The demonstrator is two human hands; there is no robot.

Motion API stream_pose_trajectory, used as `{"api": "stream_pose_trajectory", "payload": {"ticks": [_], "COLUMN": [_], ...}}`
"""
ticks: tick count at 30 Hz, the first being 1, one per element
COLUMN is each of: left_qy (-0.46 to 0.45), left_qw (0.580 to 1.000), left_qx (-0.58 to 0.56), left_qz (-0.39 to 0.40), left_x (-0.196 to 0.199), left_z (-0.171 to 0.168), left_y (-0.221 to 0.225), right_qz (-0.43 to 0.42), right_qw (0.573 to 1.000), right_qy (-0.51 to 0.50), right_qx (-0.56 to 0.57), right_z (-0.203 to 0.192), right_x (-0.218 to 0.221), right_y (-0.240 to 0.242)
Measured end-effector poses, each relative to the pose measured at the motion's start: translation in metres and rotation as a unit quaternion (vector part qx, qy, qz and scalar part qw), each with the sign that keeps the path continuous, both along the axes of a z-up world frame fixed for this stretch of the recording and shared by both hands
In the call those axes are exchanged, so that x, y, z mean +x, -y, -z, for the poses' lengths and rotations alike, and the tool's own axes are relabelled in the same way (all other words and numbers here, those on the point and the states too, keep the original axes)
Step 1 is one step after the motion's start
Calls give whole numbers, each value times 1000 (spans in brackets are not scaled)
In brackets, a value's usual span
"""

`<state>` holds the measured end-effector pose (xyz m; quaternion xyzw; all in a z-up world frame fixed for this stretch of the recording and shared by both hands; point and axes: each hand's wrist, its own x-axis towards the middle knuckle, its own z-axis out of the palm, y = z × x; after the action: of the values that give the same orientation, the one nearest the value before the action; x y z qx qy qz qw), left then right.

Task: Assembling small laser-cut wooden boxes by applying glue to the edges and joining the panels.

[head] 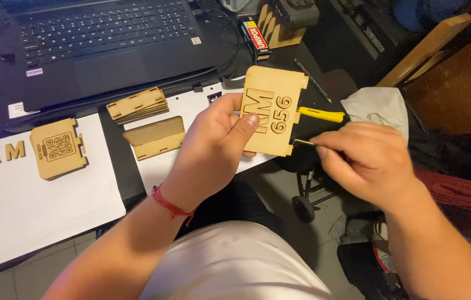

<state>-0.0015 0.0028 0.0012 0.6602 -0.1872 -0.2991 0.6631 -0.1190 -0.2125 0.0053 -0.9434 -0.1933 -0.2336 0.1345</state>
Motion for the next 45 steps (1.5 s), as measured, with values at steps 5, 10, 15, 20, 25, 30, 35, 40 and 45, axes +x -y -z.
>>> {"api": "stream_pose_trajectory", "payload": {"ticks": [5, 10, 15, 20, 25, 30, 35, 40, 45], "left_qy": [5, 2, 2, 3, 23, 71, 358, 483, 602], "left_qw": [1000, 1000, 1000, 1000, 997, 991, 930, 858, 763], "left_qx": [-20, -7, -18, -17, -32, -101, 53, 153, 236], "left_qz": [-1, -4, -16, -25, -59, -43, -57, -79, -18], "left_x": [1, 3, 9, 16, 26, 31, 51, 61, 64], "left_z": [3, 1, 4, 5, 3, -2, -8, -17, -3], "left_y": [0, -3, -8, -16, -26, -43, -83, -118, -145], "right_qz": [-33, -22, 123, 175, 280, 313, 178, 126, 60], "right_qw": [999, 998, 985, 978, 947, 923, 964, 982, 984], "right_qy": [-34, -28, -102, -94, -33, -50, -29, -26, -93], "right_qx": [15, 44, 72, 56, 153, 217, 196, 141, 136], "right_z": [-2, 11, 62, 93, 119, 127, 116, 131, 134], "right_x": [2, 6, 9, -6, -27, -24, 15, 57, 77], "right_y": [-5, 11, 47, 58, 60, 45, 18, 18, 14]}}
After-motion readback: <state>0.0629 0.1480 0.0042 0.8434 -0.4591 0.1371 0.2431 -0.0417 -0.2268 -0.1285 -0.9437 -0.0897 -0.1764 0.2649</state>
